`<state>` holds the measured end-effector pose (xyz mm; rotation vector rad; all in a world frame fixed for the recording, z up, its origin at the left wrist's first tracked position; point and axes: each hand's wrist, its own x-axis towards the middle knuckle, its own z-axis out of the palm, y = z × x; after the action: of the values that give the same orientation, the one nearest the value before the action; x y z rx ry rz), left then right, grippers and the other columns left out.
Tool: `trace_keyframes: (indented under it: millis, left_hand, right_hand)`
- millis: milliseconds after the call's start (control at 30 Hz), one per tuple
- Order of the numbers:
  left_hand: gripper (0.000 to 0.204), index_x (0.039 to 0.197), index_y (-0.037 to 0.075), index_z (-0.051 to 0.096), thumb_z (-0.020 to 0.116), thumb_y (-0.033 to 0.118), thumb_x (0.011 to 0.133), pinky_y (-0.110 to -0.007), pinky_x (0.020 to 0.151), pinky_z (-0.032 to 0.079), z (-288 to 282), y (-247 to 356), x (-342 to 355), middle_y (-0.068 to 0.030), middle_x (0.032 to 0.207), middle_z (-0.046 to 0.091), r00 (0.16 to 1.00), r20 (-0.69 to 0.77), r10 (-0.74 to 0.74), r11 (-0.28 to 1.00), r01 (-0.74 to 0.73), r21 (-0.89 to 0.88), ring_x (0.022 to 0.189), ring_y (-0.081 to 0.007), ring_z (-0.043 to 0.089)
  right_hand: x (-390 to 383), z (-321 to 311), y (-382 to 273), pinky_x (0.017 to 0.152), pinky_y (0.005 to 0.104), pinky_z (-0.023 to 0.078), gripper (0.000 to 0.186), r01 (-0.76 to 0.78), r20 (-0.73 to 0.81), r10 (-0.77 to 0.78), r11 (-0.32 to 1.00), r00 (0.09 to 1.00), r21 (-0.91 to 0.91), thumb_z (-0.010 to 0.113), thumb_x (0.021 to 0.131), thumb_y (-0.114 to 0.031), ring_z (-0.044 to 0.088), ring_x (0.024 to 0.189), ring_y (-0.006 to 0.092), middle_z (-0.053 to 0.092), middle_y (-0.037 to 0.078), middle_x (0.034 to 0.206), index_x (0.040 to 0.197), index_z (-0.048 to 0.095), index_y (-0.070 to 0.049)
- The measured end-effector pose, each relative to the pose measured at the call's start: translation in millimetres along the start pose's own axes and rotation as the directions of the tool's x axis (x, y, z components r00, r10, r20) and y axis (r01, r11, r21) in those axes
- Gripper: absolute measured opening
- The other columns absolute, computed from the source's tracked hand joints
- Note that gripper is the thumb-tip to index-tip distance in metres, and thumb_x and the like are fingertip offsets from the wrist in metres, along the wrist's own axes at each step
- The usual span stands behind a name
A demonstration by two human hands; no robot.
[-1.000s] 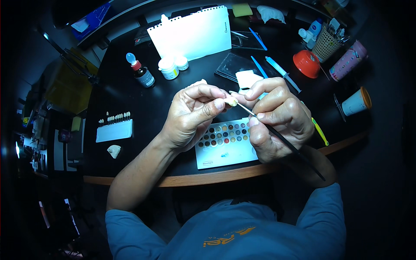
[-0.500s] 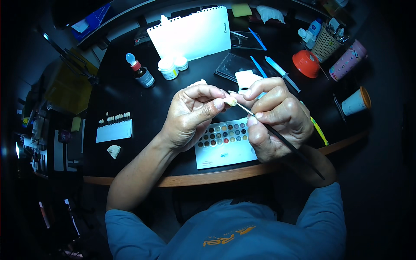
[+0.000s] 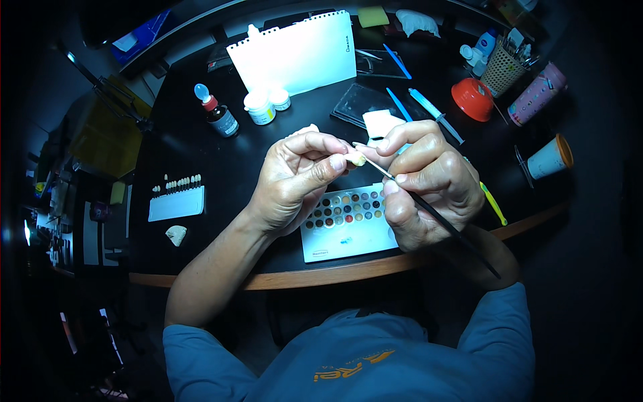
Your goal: The person holds an artificial tooth and applies pigment to it using a fine brush, repeatedly dipping the brush into wells on a color palette tray.
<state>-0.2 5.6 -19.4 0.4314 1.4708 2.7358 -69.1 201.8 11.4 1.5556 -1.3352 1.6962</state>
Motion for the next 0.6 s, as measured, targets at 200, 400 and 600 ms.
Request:
trace_keyframes:
  millis: [200, 400, 600]
  left_hand:
    - [0.013, 0.107, 0.004, 0.069, 0.073, 0.008, 0.095, -0.029, 0.096, 0.051, 5.8, 0.9, -0.1, -0.0117, 0.109, 0.070, 1.000, 0.000, 0.030, 0.999, -0.030, -0.024, 0.101, -0.0147, 0.065]
    - [0.013, 0.107, 0.004, 0.069, 0.072, 0.008, 0.095, -0.030, 0.097, 0.051, 6.0, 1.4, 0.6, -0.0125, 0.110, 0.070, 1.000, 0.000, 0.028, 0.999, -0.028, -0.028, 0.101, -0.0153, 0.065]
    - [0.014, 0.108, 0.004, 0.069, 0.072, 0.008, 0.095, -0.030, 0.096, 0.051, 6.4, 1.6, 0.5, -0.0128, 0.110, 0.070, 1.000, 0.005, 0.027, 0.999, -0.027, -0.027, 0.101, -0.0154, 0.066]
  right_hand:
    - [0.1, -0.8, -0.5, 0.078, 0.0403, 0.056, 0.018, -0.018, 0.034, 0.018, 1.000, 0.999, -0.021, 0.064, 0.067, 0.008, 0.069, 0.087, 0.0276, 0.061, 0.010, 0.076, 0.079, 0.057, -0.003]
    - [1.2, -1.9, -0.9, 0.078, 0.0402, 0.056, 0.019, -0.023, 0.059, 0.025, 0.999, 0.998, -0.036, 0.064, 0.065, 0.008, 0.069, 0.087, 0.0281, 0.060, 0.009, 0.075, 0.078, 0.056, -0.004]
    - [1.3, -4.0, -3.8, 0.078, 0.0400, 0.056, 0.019, -0.027, 0.046, 0.029, 0.999, 0.999, -0.028, 0.064, 0.065, 0.008, 0.069, 0.086, 0.0282, 0.060, 0.009, 0.074, 0.076, 0.054, -0.004]
